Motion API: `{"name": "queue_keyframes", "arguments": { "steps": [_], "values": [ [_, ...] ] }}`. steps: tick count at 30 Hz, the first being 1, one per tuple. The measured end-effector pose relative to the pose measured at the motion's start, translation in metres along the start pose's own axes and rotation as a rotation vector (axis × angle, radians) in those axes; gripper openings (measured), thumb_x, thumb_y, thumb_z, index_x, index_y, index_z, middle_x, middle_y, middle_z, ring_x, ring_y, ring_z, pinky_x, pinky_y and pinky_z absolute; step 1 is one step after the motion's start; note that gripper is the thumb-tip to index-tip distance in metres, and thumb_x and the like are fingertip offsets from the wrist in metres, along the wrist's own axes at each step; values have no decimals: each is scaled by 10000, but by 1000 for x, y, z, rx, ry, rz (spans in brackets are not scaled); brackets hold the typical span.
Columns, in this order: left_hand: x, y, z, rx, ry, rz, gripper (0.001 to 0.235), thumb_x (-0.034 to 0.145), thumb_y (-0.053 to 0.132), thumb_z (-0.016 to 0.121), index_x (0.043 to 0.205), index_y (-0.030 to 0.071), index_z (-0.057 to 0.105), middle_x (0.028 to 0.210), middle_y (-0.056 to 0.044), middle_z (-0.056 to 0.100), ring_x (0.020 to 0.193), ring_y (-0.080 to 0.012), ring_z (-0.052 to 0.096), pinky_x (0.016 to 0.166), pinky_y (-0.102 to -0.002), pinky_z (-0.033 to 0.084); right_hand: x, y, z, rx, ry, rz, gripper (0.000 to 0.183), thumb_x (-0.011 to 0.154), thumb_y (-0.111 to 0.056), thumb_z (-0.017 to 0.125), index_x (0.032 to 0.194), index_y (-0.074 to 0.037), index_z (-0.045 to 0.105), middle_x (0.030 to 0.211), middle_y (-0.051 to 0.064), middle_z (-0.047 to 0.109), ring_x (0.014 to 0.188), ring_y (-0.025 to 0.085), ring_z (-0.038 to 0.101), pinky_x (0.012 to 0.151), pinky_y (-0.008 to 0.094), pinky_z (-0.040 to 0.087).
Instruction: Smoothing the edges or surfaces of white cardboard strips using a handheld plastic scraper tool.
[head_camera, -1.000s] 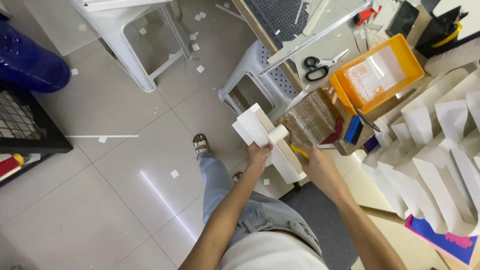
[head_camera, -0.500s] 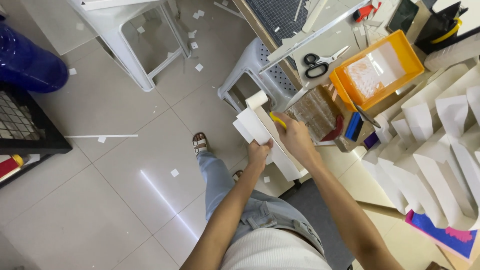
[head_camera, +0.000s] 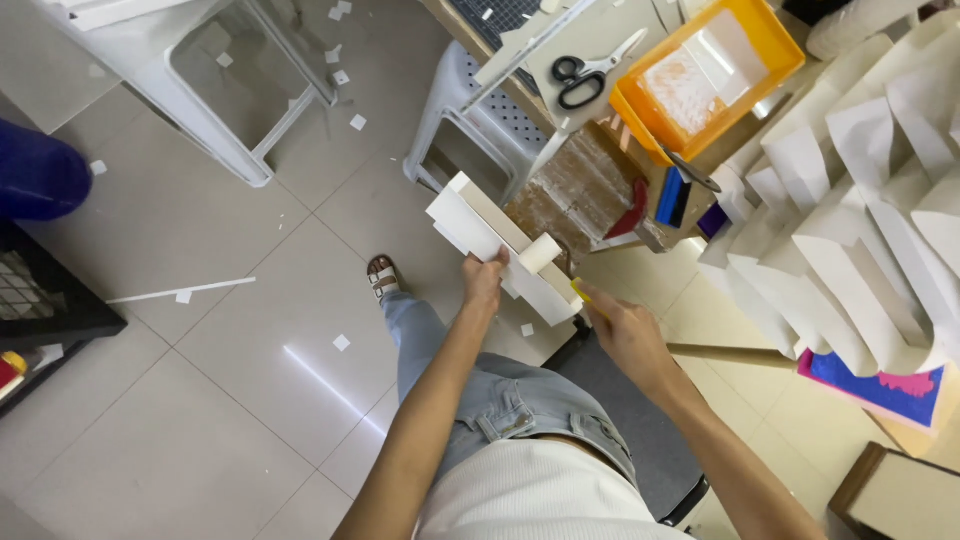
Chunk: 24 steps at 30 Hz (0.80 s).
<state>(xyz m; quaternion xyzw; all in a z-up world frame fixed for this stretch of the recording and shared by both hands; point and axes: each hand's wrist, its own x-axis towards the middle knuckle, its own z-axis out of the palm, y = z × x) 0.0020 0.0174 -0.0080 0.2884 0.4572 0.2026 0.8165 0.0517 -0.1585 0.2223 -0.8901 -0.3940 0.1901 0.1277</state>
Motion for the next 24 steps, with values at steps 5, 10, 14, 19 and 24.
{"name": "queue_keyframes", "arguments": {
  "steps": [5,10,14,19,24],
  "values": [
    [-5,7,1,27,9,5,606,883,133,785,1407,36,496,1254,-120,612,1206,-197,545,1076,-428,443,-59,45,-16,-25,-12,29,359,924,-90,619,1243,-237,696,622,127,736,436,210,653,481,300,541],
    [11,-9,-8,30,16,19,588,885,94,771,1396,4,494,1250,-136,613,1210,-206,559,1077,-437,449,-23,37,7,81,60,-75,326,935,-70,625,1234,-179,696,618,145,719,458,241,657,473,337,527],
    [46,-40,-20,6,13,51,582,892,108,787,1390,11,502,1243,-126,618,1190,-188,562,1046,-398,487,-59,72,-2,70,25,-11,377,928,-84,623,1255,-262,687,692,138,765,453,231,672,495,338,546],
    [33,-25,-15,10,-3,69,576,896,145,794,1382,23,508,1239,-124,619,1194,-189,559,1048,-401,494,-36,63,10,101,90,-95,360,937,-81,628,1254,-244,680,680,114,754,453,192,657,475,312,518],
    [30,-22,-15,55,-8,61,552,904,194,801,1360,53,526,1249,-125,631,1207,-217,583,1054,-424,498,-59,89,9,151,79,-93,359,930,-94,629,1250,-249,686,716,103,773,470,192,679,479,311,541]
  ]
}}
